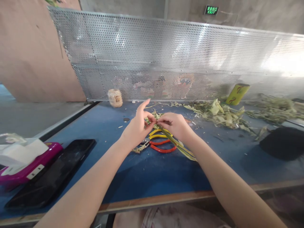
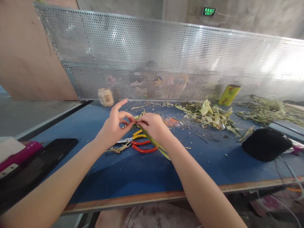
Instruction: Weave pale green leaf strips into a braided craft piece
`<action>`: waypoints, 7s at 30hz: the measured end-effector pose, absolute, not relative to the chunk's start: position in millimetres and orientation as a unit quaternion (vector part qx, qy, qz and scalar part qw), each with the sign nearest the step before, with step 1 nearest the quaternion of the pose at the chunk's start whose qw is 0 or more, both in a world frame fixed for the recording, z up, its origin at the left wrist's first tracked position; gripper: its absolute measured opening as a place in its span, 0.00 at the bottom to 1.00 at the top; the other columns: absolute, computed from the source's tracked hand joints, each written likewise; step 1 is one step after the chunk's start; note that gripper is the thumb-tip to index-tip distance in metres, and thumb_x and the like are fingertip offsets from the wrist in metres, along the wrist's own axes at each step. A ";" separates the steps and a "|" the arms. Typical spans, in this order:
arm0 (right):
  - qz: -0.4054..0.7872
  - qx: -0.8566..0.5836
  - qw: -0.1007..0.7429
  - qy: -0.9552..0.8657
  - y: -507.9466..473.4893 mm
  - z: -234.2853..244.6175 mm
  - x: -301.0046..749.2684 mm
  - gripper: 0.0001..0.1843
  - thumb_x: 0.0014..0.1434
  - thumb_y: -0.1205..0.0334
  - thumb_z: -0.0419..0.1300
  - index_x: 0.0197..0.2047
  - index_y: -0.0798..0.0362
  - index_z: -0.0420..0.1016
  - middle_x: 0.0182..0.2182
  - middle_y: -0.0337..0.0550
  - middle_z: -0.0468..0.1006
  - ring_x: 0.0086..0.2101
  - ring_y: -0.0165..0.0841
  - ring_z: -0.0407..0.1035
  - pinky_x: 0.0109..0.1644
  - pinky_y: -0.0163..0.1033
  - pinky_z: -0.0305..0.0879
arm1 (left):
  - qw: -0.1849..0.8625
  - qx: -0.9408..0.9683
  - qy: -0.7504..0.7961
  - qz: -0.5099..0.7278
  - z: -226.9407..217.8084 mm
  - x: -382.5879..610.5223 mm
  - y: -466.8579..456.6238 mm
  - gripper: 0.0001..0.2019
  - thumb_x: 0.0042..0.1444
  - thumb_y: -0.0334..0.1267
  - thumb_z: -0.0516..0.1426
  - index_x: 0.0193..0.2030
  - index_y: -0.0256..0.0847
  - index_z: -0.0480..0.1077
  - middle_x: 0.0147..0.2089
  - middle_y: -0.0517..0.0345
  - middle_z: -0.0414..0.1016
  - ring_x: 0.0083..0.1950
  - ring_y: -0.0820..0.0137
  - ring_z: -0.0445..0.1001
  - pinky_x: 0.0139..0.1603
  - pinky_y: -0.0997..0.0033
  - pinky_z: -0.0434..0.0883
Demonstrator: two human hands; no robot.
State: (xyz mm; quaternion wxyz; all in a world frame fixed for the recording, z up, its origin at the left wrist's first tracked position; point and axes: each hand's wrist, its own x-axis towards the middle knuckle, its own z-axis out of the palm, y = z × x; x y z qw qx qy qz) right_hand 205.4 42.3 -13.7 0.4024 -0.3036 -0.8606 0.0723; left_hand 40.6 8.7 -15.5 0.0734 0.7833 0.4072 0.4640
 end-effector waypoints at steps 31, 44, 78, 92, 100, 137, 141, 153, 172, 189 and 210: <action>0.438 -0.382 0.448 -0.680 39.1 -5.8 203.9 0.04 0.40 0.66 0.64 0.24 0.56 0.77 0.20 0.38 0.75 0.21 0.26 0.66 0.29 0.34 0.66 | 0.041 0.763 0.409 0.498 -13.2 43.5 -0.6 0.41 0.50 0.32 0.55 0.64 0.45 0.32 0.37 0.57 0.76 0.24 0.75 0.70 0.24 0.77 0.67; 0.479 -0.356 0.457 -0.659 45.8 -13.9 203.1 0.09 0.39 0.61 0.65 0.26 0.56 0.77 0.23 0.39 0.76 0.23 0.25 0.66 0.30 0.34 0.66 | 0.071 0.738 0.411 0.530 -16.7 46.0 2.6 0.39 0.48 0.30 0.55 0.63 0.44 0.38 0.32 0.60 0.73 0.30 0.74 0.70 0.25 0.78 0.68; 0.401 -0.327 0.500 -0.694 47.0 -18.9 194.9 0.05 0.42 0.67 0.61 0.26 0.55 0.77 0.25 0.41 0.77 0.24 0.28 0.68 0.28 0.34 0.66 | 0.477 0.517 0.402 0.586 -20.8 55.4 13.8 0.48 0.43 0.25 0.59 0.64 0.32 0.29 0.26 0.60 0.73 0.24 0.73 0.71 0.27 0.71 0.69; 0.242 -0.310 0.504 -0.769 48.3 -24.1 196.5 0.06 0.47 0.69 0.59 0.28 0.54 0.77 0.26 0.42 0.76 0.27 0.28 0.68 0.29 0.34 0.64 | 0.433 0.519 0.448 0.585 -22.9 52.7 16.6 0.41 0.41 0.26 0.60 0.61 0.31 0.44 0.24 0.61 0.69 0.21 0.73 0.69 0.20 0.73 0.69; 0.230 -0.235 0.506 -0.797 51.2 -19.8 205.7 0.05 0.48 0.68 0.59 0.29 0.53 0.77 0.28 0.42 0.75 0.30 0.29 0.69 0.33 0.34 0.66 | 0.594 0.448 0.373 0.555 -14.3 54.5 15.4 0.24 0.45 0.22 0.55 0.51 0.27 0.56 0.24 0.59 0.70 0.23 0.77 0.68 0.21 0.78 0.70; 0.015 -0.191 0.452 -0.871 42.0 -9.7 218.2 0.11 0.54 0.67 0.53 0.34 0.51 0.77 0.32 0.42 0.77 0.36 0.31 0.70 0.39 0.36 0.68 | 0.613 0.426 0.374 0.551 -8.1 53.2 10.4 0.25 0.44 0.21 0.57 0.52 0.22 0.59 0.27 0.53 0.74 0.26 0.76 0.71 0.25 0.79 0.71; 0.045 -0.202 0.475 -0.855 42.8 -10.9 215.5 0.10 0.53 0.67 0.54 0.33 0.51 0.77 0.30 0.42 0.77 0.34 0.30 0.70 0.36 0.36 0.67 | 0.607 0.432 0.376 0.551 -7.4 53.2 9.9 0.23 0.45 0.20 0.56 0.50 0.20 0.59 0.28 0.52 0.73 0.26 0.77 0.70 0.24 0.80 0.71; 0.097 -0.241 0.487 -0.834 45.5 -13.1 212.8 0.07 0.51 0.66 0.57 0.30 0.51 0.77 0.29 0.42 0.77 0.30 0.30 0.70 0.29 0.34 0.65 | 0.602 0.427 0.379 0.558 -8.0 53.2 10.9 0.24 0.44 0.22 0.59 0.49 0.26 0.60 0.25 0.56 0.72 0.25 0.76 0.70 0.23 0.77 0.71; 0.142 -0.270 0.514 -0.802 46.3 -17.3 208.9 0.06 0.50 0.64 0.57 0.30 0.52 0.76 0.27 0.43 0.76 0.26 0.28 0.67 0.25 0.33 0.62 | 0.544 0.458 0.357 0.606 -14.6 53.2 13.6 0.44 0.44 0.22 0.58 0.63 0.34 0.35 0.25 0.59 0.73 0.26 0.72 0.72 0.20 0.75 0.70; 0.101 -0.298 0.544 -0.778 40.7 -19.8 199.6 0.06 0.48 0.69 0.57 0.27 0.53 0.76 0.25 0.40 0.74 0.21 0.25 0.61 0.25 0.32 0.59 | 0.468 0.513 0.374 0.615 -14.5 55.0 11.8 0.48 0.41 0.27 0.61 0.64 0.36 0.33 0.21 0.66 0.69 0.17 0.78 0.65 0.11 0.82 0.60; -0.052 -0.185 0.508 -0.839 42.9 -18.4 213.0 0.08 0.54 0.68 0.54 0.33 0.53 0.75 0.30 0.41 0.77 0.33 0.26 0.70 0.36 0.30 0.66 | 0.622 0.467 0.339 0.529 -9.3 48.2 12.6 0.07 0.43 0.29 0.60 0.29 0.31 0.67 0.26 0.57 0.73 0.25 0.78 0.69 0.17 0.83 0.63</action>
